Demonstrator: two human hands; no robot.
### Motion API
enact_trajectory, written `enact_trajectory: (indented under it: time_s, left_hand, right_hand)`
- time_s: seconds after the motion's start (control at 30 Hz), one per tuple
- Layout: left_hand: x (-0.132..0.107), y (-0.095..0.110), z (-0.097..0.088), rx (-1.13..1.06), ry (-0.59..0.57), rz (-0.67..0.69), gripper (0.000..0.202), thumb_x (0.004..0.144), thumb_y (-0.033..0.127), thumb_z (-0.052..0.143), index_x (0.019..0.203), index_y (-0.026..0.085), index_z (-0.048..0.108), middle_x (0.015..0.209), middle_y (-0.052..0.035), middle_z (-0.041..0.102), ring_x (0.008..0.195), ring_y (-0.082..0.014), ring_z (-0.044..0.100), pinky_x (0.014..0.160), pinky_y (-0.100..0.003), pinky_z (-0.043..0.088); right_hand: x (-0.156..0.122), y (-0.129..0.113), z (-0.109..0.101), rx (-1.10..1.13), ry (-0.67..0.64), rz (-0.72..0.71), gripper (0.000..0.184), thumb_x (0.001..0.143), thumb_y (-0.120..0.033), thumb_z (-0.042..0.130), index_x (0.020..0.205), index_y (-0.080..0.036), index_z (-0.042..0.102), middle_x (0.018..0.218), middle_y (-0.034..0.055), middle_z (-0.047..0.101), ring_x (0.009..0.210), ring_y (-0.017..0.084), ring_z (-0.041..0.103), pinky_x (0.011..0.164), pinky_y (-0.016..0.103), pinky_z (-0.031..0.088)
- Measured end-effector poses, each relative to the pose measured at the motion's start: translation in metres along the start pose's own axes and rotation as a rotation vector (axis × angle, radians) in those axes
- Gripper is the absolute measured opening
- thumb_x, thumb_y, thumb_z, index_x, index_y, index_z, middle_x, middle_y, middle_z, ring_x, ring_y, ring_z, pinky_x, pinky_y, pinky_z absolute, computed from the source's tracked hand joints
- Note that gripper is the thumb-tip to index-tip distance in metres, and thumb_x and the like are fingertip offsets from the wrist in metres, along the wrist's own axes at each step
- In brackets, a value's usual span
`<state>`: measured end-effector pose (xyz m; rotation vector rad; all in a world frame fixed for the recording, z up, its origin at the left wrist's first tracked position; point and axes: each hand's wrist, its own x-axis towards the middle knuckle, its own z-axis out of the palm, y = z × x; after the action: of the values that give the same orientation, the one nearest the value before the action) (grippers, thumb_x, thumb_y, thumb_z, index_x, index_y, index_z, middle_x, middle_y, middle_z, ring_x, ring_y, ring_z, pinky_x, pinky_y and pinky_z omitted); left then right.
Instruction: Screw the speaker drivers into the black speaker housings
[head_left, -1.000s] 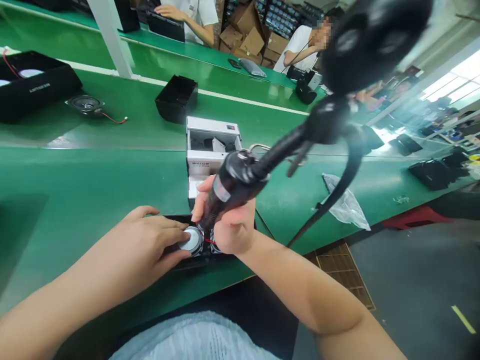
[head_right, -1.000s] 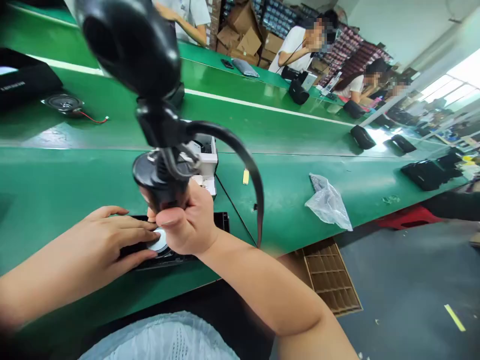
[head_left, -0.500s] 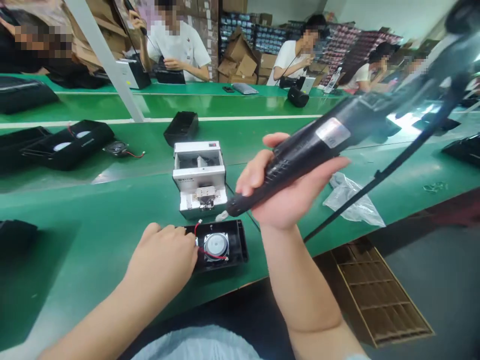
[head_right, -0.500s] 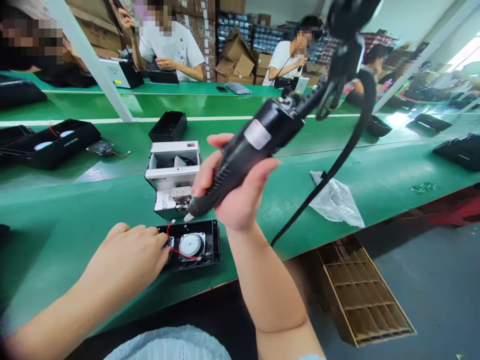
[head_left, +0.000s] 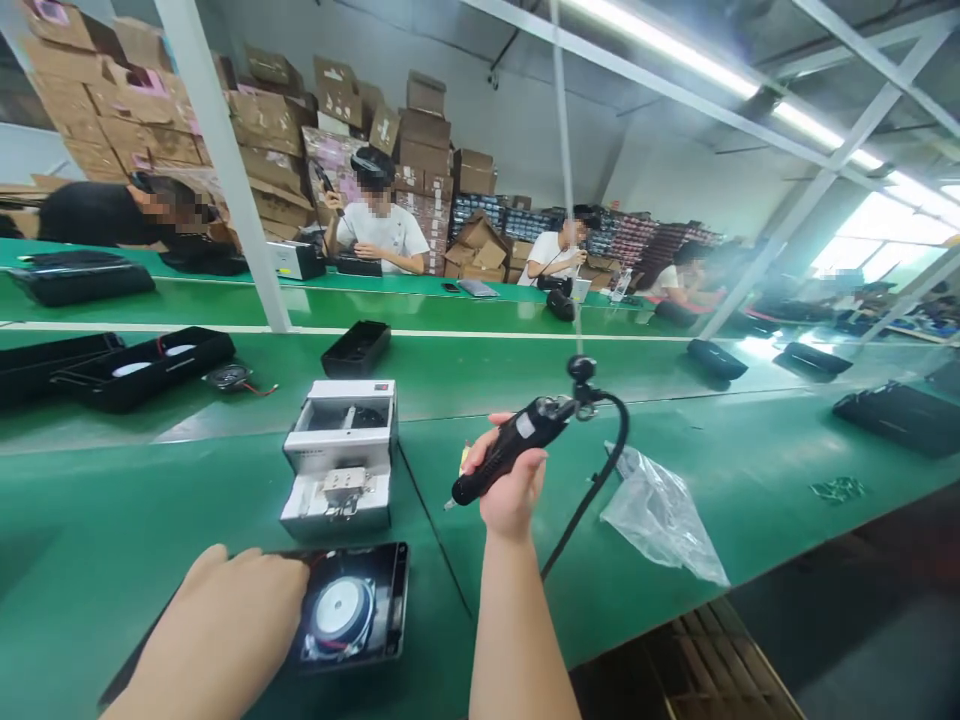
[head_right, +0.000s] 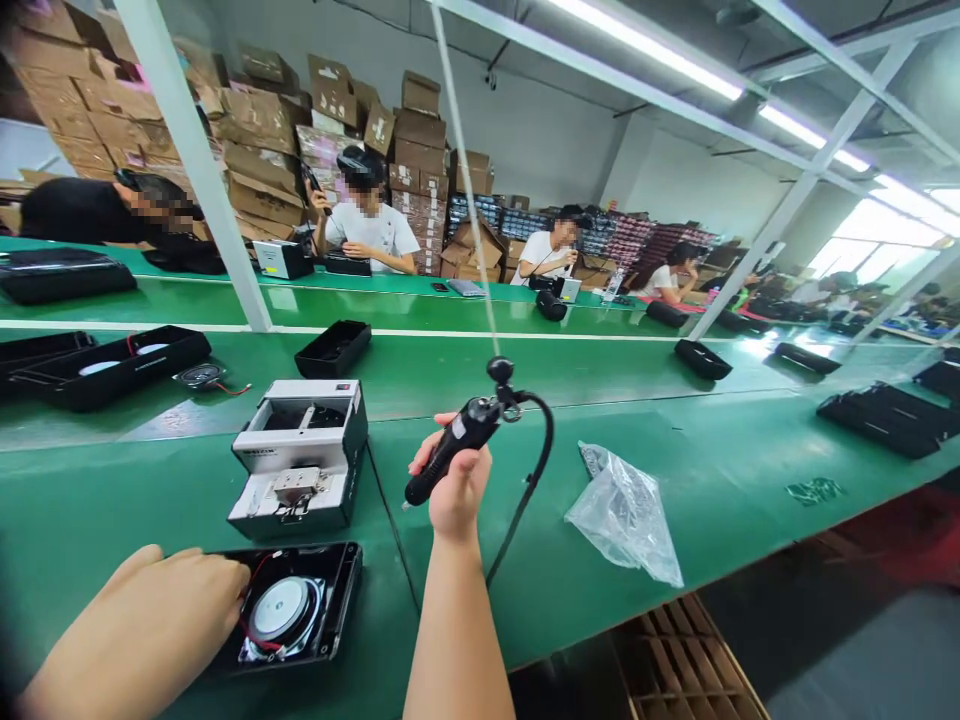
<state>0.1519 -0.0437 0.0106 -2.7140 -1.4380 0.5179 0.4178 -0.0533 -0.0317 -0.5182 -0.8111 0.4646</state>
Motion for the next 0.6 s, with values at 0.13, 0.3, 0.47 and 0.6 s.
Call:
enact_trajectory:
  time_s: [0.13, 0.3, 0.47, 0.6]
  left_hand:
    - [-0.006, 0.0, 0.006, -0.056, 0.134, 0.01, 0.041, 0.094, 0.008, 0.044, 0.076, 0.02, 0.08, 0.087, -0.0182, 0.084, 0.089, -0.0429, 0.08, 0.083, -0.056, 0.045]
    - [-0.013, -0.008, 0.019, -0.251, 0.192, -0.058, 0.037, 0.1, 0.021, 0.047, 0.083, 0.023, 0.079, 0.091, -0.0119, 0.086, 0.091, -0.0349, 0.082, 0.08, -0.045, 0.048]
    - [-0.022, -0.04, 0.009, -0.546, 0.322, -0.089, 0.038, 0.11, 0.042, 0.045, 0.104, 0.028, 0.08, 0.09, -0.0024, 0.085, 0.075, -0.0229, 0.077, 0.064, -0.031, 0.051]
    - [0.0, -0.057, -0.049, -0.53, 0.654, 0.003, 0.032, 0.106, 0.048, 0.06, 0.1, 0.025, 0.081, 0.073, 0.0017, 0.077, 0.062, -0.0185, 0.068, 0.057, -0.028, 0.049]
  right_hand:
    - [-0.004, 0.02, -0.013, -0.043, -0.016, 0.036, 0.046, 0.109, -0.059, 0.063, 0.124, -0.016, 0.07, 0.092, 0.0009, 0.071, 0.066, 0.011, 0.064, 0.06, 0.025, 0.058]
    - [-0.005, 0.024, -0.019, -0.05, -0.006, 0.069, 0.043, 0.109, -0.056, 0.065, 0.125, -0.016, 0.07, 0.098, 0.0024, 0.073, 0.072, 0.012, 0.067, 0.063, 0.027, 0.06]
    - [-0.007, 0.022, -0.02, -0.058, 0.008, 0.065, 0.045, 0.109, -0.058, 0.064, 0.126, -0.016, 0.07, 0.095, 0.0017, 0.072, 0.069, 0.011, 0.065, 0.061, 0.026, 0.059]
    - [-0.008, 0.019, -0.02, -0.079, -0.007, 0.07, 0.049, 0.109, -0.062, 0.061, 0.125, -0.016, 0.07, 0.091, 0.0009, 0.071, 0.066, 0.011, 0.064, 0.061, 0.027, 0.059]
